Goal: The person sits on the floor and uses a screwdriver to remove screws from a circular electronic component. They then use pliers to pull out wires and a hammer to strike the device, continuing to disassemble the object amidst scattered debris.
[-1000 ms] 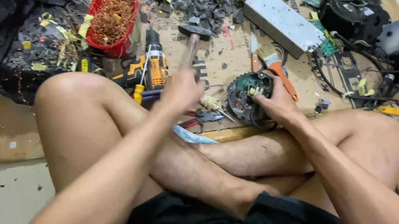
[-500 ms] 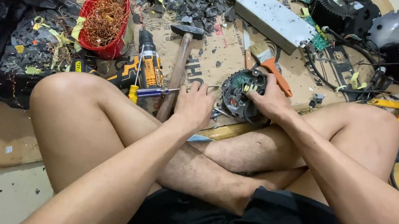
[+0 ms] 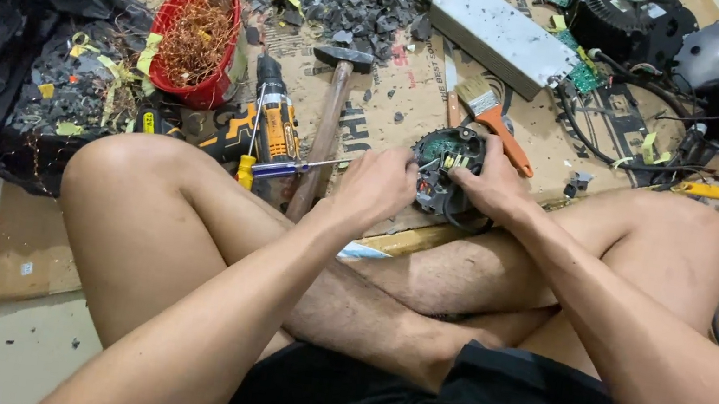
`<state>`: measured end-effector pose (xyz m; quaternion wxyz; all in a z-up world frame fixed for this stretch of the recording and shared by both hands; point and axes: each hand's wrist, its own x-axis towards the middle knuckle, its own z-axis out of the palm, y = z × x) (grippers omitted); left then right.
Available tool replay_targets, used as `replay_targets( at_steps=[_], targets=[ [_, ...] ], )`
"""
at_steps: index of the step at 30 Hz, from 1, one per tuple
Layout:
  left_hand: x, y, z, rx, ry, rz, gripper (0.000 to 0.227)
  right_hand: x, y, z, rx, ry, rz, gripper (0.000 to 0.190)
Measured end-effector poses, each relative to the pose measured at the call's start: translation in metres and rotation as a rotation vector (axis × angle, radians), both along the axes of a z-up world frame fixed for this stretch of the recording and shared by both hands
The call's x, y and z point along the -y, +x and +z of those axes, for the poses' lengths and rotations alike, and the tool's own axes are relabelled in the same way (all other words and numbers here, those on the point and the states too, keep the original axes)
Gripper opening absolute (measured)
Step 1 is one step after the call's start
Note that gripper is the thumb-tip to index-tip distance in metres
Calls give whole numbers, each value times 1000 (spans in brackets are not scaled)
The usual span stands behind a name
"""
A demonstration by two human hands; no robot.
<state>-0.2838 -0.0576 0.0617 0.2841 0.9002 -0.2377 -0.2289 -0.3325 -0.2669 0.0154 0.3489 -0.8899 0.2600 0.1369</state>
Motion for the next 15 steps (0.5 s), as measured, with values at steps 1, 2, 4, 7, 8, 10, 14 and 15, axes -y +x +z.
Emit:
replay_targets(
  at_steps=[1,2,4,7,8,10,14,15],
  targets=[
    [6,0,2,3,0,-5,37,1,0,0,3,0,-5,71],
    [9,0,3,2,-3,-13,35,-1,-1,0,4,-4,1,71],
    [16,2,4,3,-4,-24,35,-4,-1,3,7,-5,4,71],
    [27,8,-1,50,7,-25,37,-6,-4,6,14,13,0,68],
    [34,12,-2,17,78,-42,34,-4,-3,4,24,17,5,69],
    [52,17,2,-14,153,-62,31,-7,-3,10,36,25,7,69],
    [95,28,-1,83,391,-168,32,-11,-1,26,60,58,0,70],
    [102,30,-10,146,422,-222,32,-11,-2,26,86,88,-2,73]
  ],
)
